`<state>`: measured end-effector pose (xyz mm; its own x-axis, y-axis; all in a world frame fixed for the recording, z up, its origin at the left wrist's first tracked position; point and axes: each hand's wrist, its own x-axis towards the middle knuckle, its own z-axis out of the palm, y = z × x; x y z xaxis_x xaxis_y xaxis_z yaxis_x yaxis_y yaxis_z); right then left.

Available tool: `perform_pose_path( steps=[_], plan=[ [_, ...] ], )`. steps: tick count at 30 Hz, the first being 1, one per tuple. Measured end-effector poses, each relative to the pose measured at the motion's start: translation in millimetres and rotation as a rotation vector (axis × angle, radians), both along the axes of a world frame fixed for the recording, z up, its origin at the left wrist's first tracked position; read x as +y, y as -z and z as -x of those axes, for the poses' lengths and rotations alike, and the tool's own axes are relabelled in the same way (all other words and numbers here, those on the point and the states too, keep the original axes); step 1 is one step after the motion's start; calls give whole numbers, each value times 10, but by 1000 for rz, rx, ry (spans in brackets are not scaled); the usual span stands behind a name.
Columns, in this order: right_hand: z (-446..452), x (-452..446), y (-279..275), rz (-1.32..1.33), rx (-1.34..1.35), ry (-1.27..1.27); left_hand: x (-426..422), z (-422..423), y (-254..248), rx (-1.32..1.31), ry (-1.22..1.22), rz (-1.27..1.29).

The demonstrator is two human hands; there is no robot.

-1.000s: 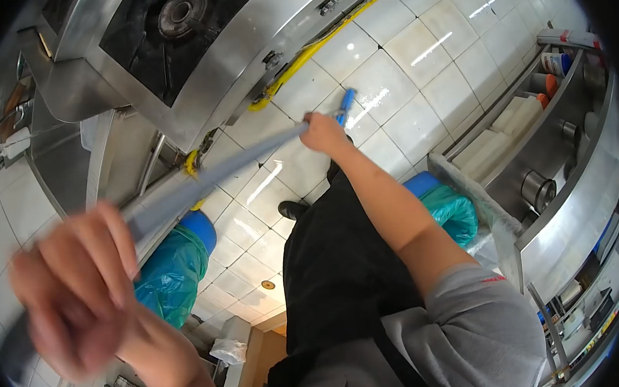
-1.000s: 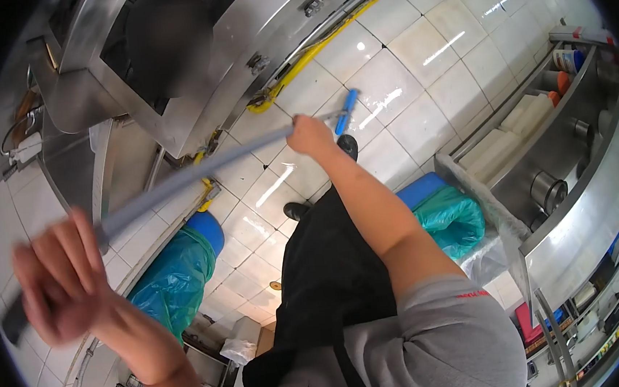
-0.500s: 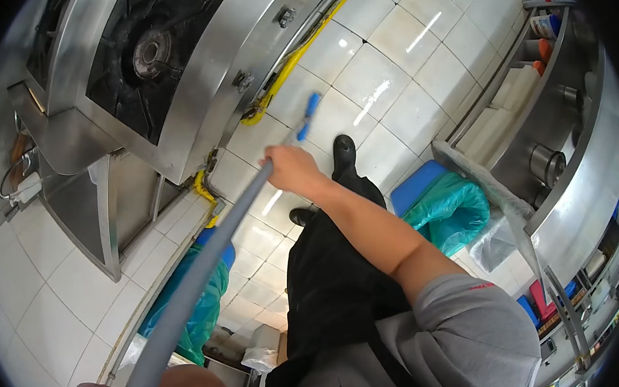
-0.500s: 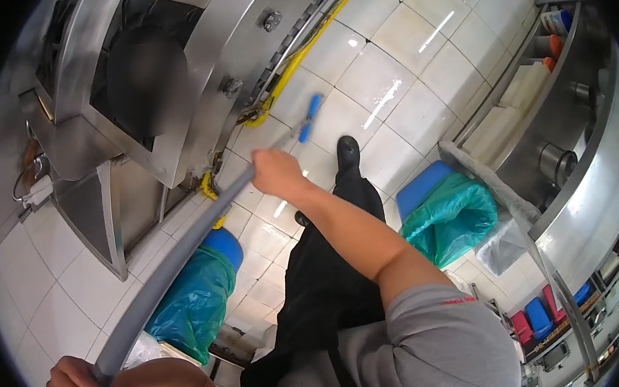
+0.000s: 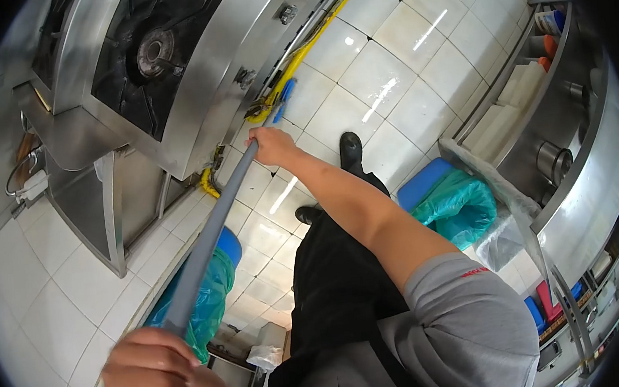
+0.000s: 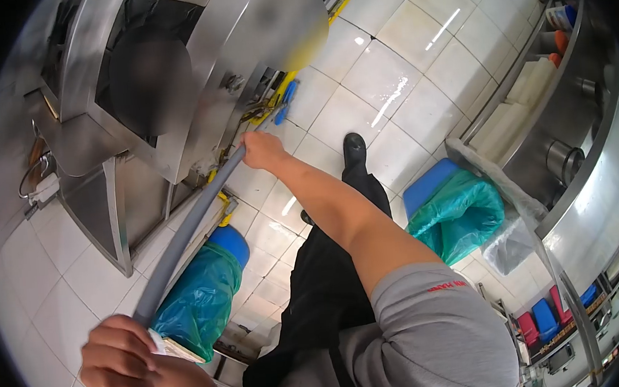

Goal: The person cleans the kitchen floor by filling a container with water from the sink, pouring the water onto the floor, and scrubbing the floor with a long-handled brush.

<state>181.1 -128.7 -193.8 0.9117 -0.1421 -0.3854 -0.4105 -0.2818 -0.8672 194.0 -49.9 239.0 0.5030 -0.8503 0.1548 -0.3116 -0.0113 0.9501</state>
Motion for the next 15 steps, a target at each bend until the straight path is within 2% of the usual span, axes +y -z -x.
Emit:
perform_pose_path(
  steps=[2,3,5,9,10,12,14,15],
  plan=[
    [55,115,-84,-22,31,37,162,-7,-10,34,214,122],
    [155,161,-178,-20,51,-24,266,73,-150,27,218,128],
    [485,308,-428,-21,86,-124,555,342,-540,121,185,-98],
    [1115,721,-555,-113,159,-380,956,466,-654,290,283,-39],
    [1217,857,-559,-118,220,-466,1104,582,-666,275,268,-30],
    [1369,1141,-528,-118,208,-571,1476,863,-632,213,30,-22],
    [1450,1392,-626,7,204,-821,1952,1058,-629,204,-79,-7],
    [1454,1485,-733,18,203,-860,2223,1143,-566,145,-196,120]
  ],
)
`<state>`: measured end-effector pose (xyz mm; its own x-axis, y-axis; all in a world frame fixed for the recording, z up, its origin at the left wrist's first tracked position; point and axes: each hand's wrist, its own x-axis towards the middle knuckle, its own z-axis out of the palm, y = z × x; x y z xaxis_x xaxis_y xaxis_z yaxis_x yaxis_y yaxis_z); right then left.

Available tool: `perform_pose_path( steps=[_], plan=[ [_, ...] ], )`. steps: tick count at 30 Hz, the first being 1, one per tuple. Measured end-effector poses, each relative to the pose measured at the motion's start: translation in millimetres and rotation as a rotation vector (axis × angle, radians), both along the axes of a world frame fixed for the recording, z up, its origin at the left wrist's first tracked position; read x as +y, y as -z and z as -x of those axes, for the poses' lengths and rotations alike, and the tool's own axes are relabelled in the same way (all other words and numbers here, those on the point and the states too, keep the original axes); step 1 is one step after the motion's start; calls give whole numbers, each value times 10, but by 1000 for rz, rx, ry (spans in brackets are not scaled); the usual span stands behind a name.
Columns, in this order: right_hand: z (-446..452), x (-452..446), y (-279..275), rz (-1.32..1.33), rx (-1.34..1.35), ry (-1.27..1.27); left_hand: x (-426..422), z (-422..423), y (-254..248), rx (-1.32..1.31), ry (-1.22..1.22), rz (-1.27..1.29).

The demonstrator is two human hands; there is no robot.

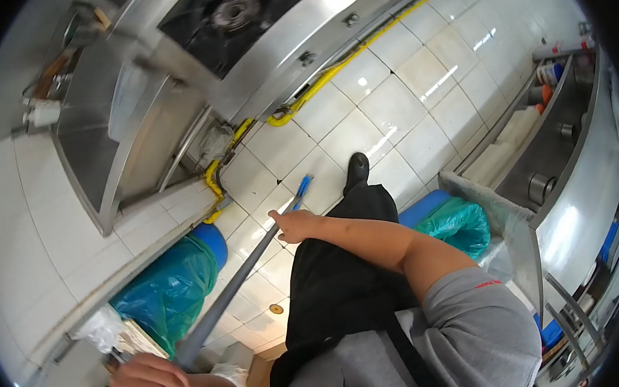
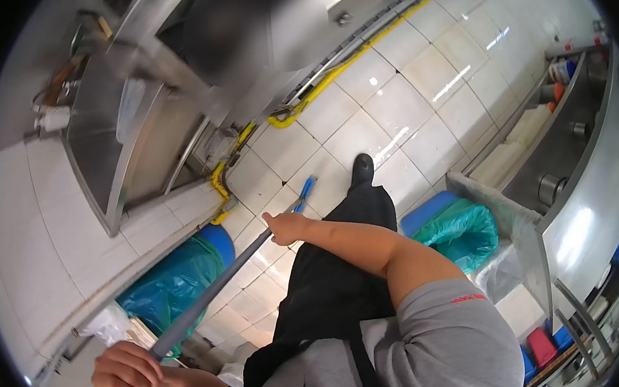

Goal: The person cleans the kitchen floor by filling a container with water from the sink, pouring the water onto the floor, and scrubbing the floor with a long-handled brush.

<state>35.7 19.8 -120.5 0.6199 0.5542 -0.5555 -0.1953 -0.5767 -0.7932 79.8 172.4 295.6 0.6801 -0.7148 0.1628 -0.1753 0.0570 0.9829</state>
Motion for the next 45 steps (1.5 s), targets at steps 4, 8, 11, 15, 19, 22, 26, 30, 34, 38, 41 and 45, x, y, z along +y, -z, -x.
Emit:
perform_pose_path(
  steps=[4,8,11,15,19,22,26,30,34,38,41,45],
  plan=[
    [31,437,-142,106,-78,-101,1095,510,22,-192,-420,173],
    [234,833,-180,191,-188,-94,2320,1099,125,-238,-1032,257],
    [331,1121,-329,205,-214,-172,2841,1330,98,-261,-1579,233],
    [228,1490,-588,254,-207,-227,3310,1494,31,-242,-1809,268],
    [-51,1814,-868,222,-264,-224,3557,1051,250,-184,-1819,251],
    [-374,2002,-1048,188,-302,-221,3497,438,360,-178,-1812,14],
    [-1066,2090,-1265,10,-278,-140,3388,-304,589,-285,-1716,-189],
    [-2104,2188,-1657,-238,-246,78,3628,-1289,867,-381,-1644,-343],
    [-3640,2265,-1807,-399,-314,352,3731,-2267,1087,-725,-1776,-684],
    [-5276,2334,-1441,-442,-358,565,3546,-3024,1534,-1171,-1934,-686],
    [-6400,2351,-709,-59,-628,571,3009,-3607,2095,-962,-1448,-632],
    [-7164,2520,-147,279,-624,517,3156,-4831,3167,105,-1559,-547]
  ],
)
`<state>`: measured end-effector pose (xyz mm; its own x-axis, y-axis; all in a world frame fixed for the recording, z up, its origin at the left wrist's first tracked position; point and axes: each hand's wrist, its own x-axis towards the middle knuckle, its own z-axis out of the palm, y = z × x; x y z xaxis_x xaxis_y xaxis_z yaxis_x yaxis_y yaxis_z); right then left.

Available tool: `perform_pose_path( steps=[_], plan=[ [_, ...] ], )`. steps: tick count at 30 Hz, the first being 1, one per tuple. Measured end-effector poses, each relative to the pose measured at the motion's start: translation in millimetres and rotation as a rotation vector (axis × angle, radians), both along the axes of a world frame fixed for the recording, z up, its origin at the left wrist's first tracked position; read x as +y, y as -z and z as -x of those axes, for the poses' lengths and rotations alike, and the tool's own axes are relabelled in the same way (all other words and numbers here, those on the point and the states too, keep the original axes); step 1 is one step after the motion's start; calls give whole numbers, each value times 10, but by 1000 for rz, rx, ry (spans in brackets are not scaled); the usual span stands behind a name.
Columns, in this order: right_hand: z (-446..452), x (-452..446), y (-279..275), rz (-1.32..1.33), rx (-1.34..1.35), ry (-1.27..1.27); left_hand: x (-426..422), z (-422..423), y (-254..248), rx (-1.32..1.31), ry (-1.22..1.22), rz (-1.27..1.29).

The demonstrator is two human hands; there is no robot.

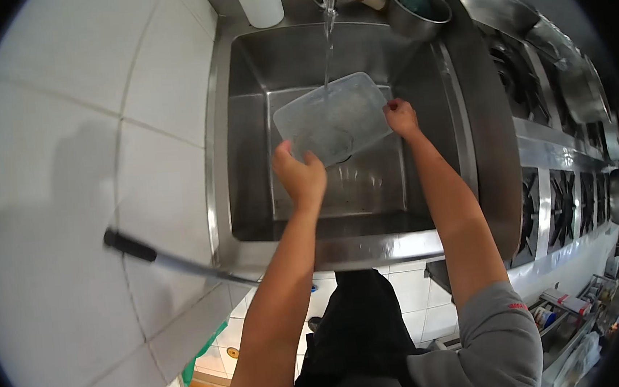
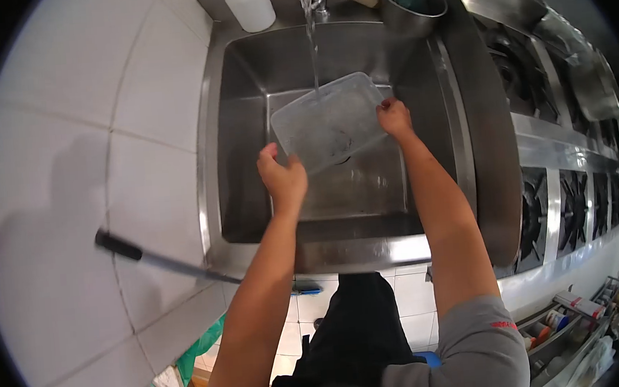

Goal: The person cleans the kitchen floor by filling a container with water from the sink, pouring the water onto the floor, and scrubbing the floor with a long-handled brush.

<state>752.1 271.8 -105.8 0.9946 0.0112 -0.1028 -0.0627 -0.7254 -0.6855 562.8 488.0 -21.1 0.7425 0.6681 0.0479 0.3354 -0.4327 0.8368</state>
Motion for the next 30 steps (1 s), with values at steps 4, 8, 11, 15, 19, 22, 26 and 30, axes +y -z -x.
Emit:
perform_pose_path(
  steps=[4,8,11,15,19,22,26,30],
  plan=[
    [-653,21,802,200,106,23,366,-681,1047,227,41,-96],
    [-1035,-9,1352,167,23,-59,664,-897,1761,632,-91,80],
    [-1215,17,1522,221,36,-55,880,-869,2537,678,-36,133],
    [-1302,-6,1739,268,46,-84,690,-1000,2458,744,-105,18],
    [-1292,-32,1734,279,45,-100,613,-1042,2334,742,-175,-99],
    [-1295,-192,1893,308,-8,-155,572,-980,2184,706,-173,4],
    [-1063,-281,1843,250,-21,-288,579,-711,2078,683,-227,-8],
    [-655,-284,1579,220,91,-216,618,-587,1632,706,-208,-3]
  ],
)
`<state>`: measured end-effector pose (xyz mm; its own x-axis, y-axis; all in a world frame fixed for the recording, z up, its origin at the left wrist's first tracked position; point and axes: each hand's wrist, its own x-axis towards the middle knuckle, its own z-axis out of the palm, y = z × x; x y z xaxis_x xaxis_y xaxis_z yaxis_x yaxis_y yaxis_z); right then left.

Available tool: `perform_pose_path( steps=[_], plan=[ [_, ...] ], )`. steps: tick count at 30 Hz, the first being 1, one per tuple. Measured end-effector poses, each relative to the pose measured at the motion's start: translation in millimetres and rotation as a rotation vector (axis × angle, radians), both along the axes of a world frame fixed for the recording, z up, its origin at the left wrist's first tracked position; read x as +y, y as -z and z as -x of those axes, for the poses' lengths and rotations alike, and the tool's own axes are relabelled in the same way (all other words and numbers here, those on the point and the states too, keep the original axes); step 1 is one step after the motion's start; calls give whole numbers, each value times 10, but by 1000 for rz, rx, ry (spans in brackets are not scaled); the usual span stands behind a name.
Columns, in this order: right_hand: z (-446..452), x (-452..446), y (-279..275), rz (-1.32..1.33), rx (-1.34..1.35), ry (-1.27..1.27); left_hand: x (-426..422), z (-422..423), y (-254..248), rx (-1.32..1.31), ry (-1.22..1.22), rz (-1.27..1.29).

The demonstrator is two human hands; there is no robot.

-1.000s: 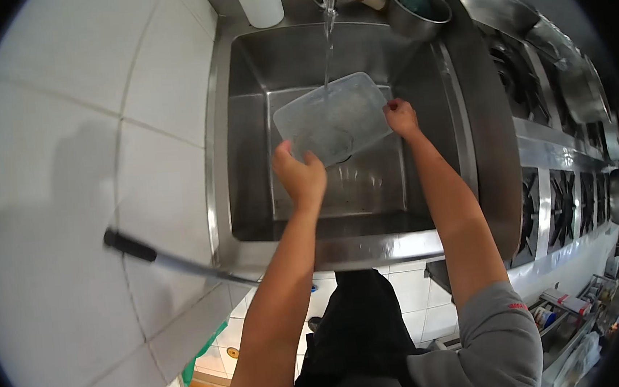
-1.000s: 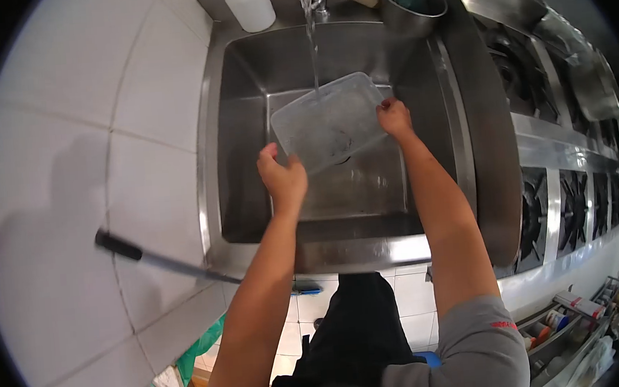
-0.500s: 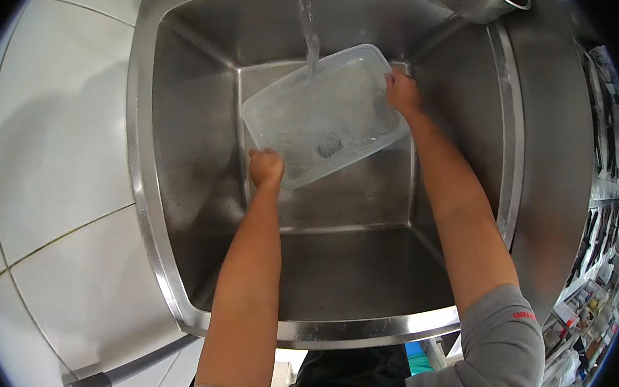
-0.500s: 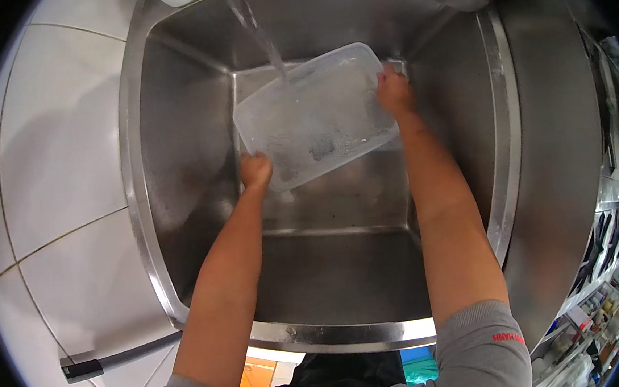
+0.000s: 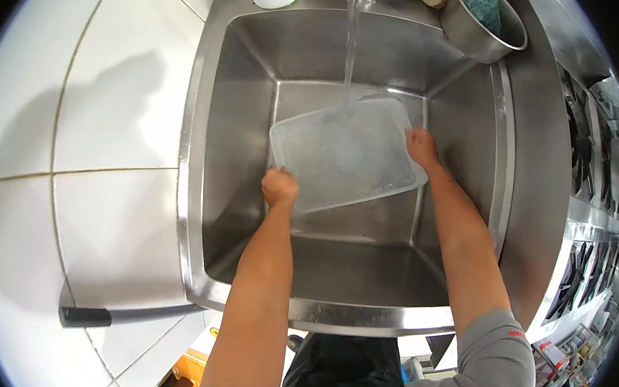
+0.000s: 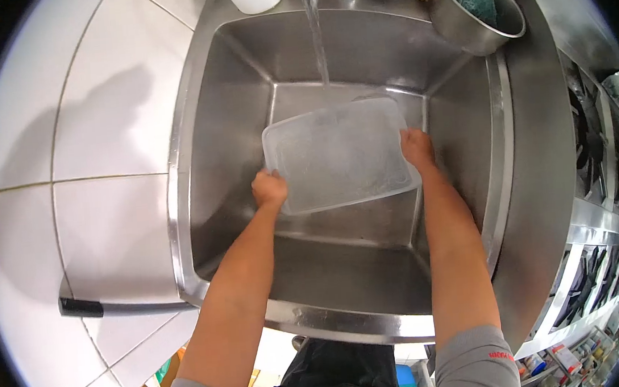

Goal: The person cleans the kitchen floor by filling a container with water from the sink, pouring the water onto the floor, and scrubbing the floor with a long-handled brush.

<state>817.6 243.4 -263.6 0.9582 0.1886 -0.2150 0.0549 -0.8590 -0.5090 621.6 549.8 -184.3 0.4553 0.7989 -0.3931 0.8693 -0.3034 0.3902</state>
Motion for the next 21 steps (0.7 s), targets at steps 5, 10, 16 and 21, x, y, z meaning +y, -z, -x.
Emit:
perform_pose_path(
  steps=[5,10,16,21],
  plan=[
    [310,-46,-380,-82,77,59,84,272,-392,-42,157,-76],
    [493,-75,-910,-173,13,105,135,505,-873,-217,176,-131],
    [785,-90,-2140,-172,-59,130,246,681,-1636,-379,232,-175],
    [1229,-316,-3076,-179,-186,133,157,990,-2355,-468,301,-207]
  ],
)
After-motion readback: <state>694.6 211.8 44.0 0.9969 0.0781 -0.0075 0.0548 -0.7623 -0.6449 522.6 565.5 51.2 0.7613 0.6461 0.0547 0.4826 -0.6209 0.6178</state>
